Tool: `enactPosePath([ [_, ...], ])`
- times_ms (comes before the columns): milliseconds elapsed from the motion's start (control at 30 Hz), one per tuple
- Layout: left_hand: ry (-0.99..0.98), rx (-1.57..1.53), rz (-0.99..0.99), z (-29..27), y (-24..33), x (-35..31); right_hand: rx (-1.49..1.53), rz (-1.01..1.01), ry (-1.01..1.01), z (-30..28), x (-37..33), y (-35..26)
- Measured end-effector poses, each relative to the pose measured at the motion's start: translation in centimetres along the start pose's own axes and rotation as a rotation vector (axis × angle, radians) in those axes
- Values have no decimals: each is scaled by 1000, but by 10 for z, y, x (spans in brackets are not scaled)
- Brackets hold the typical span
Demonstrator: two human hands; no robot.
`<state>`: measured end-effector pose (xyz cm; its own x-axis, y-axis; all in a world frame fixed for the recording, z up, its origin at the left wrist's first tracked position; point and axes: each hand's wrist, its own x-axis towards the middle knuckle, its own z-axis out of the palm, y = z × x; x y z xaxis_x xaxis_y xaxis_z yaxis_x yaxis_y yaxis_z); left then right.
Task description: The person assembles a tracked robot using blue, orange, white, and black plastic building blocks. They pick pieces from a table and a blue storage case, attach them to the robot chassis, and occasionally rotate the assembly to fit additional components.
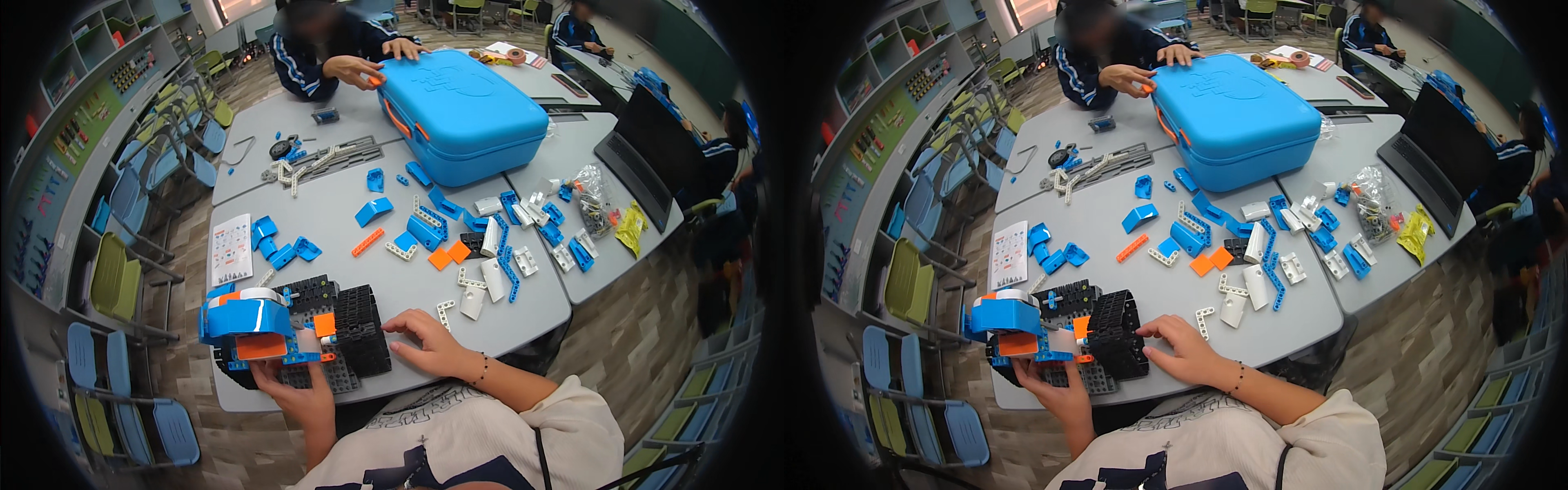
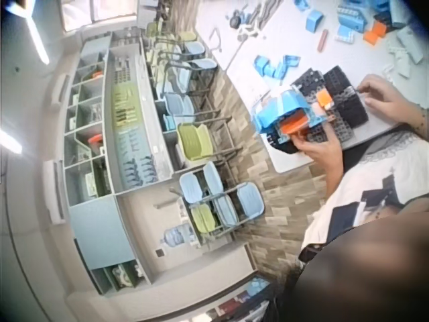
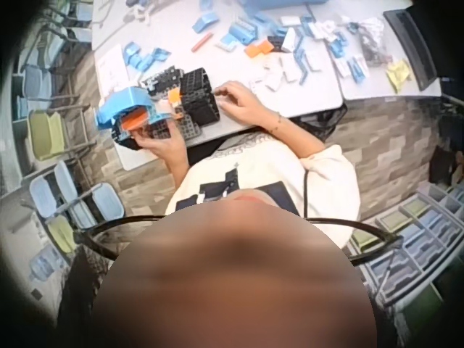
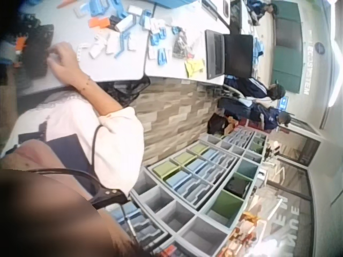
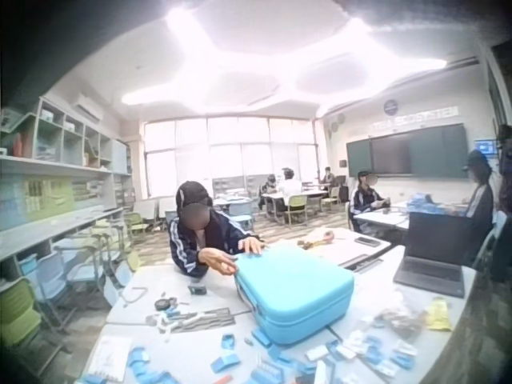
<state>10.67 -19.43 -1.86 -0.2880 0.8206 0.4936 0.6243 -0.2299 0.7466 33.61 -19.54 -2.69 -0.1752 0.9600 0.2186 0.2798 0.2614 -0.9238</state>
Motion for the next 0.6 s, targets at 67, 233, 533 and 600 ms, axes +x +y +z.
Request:
enactPosePath([
  [67, -45, -14, 91, 0, -2, -3, 142, 26, 10, 1, -1, 3],
  [233, -200, -139, 216, -5, -20, -7, 230, -1, -6, 6, -2, 15],
  [533, -152, 136, 428, 3, -37, -7, -150, -40, -26, 9, 4, 8],
  [600, -147, 152, 462, 2, -37, -7, -162, -19, -56, 7, 6, 6],
])
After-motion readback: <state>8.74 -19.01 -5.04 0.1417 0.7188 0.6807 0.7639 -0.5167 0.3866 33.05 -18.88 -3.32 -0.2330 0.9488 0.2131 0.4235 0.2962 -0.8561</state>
